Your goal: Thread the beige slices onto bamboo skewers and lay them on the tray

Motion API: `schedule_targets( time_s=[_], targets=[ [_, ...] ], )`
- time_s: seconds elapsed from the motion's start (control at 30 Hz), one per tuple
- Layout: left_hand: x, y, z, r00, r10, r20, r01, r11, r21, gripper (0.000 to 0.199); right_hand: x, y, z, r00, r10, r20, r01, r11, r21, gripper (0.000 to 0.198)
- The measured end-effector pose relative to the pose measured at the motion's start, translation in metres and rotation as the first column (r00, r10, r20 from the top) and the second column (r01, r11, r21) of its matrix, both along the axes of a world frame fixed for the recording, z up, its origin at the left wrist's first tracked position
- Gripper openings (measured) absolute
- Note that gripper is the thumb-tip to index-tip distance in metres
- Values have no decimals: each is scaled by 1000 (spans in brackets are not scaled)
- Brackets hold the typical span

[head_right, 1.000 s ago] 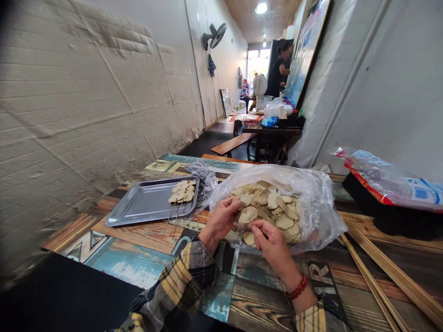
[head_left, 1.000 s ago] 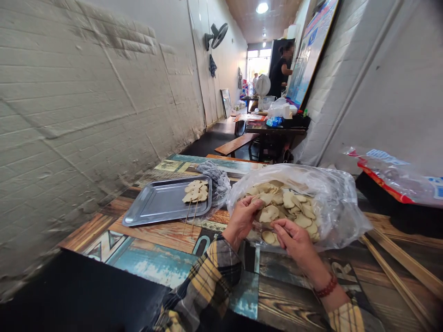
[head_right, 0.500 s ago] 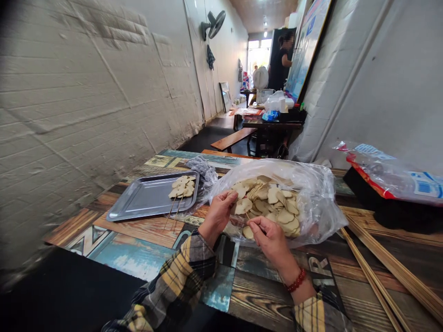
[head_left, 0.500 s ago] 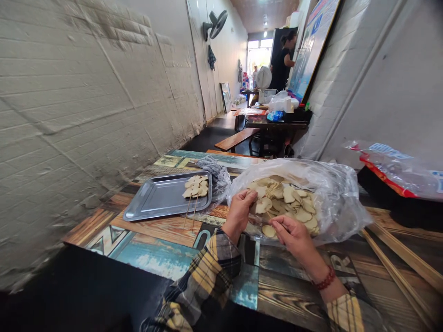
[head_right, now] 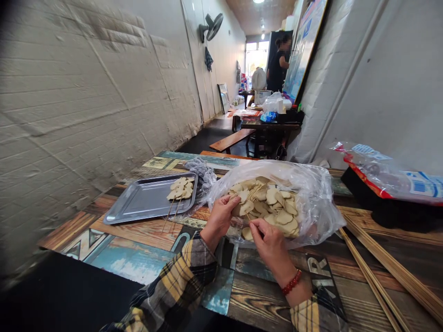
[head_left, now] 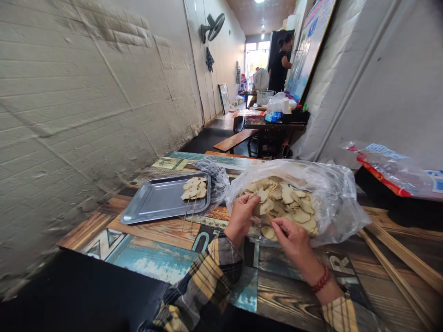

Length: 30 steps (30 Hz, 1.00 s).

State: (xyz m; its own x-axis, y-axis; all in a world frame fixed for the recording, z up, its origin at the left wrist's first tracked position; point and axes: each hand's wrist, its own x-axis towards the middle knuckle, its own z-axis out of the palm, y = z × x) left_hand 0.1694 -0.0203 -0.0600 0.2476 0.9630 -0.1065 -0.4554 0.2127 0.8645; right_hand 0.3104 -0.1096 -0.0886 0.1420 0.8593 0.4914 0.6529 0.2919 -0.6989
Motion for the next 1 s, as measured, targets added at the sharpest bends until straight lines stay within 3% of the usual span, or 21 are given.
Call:
schedule_targets(
  time_s=[0.53,0.73,0.9,1.0],
  targets=[
    [11,-11,-5,997,-61,-54,62,998,23,44,1,2,1,999,-42,-18,41,998,-44,32],
    [10,-11,3,996,-94,-7,94,996,-4,48,2,4,7,998,-29,-64,25,998,-60,31],
    [2,-4,10,997,-71,-27,71,997,10,50,21,4,18,967,-152,-205,133,986,-104,33],
    [0,0,7,983,-85,-165,104,989,110,36,34,3,26,922,-227,-312,205,973,-104,36]
  ],
)
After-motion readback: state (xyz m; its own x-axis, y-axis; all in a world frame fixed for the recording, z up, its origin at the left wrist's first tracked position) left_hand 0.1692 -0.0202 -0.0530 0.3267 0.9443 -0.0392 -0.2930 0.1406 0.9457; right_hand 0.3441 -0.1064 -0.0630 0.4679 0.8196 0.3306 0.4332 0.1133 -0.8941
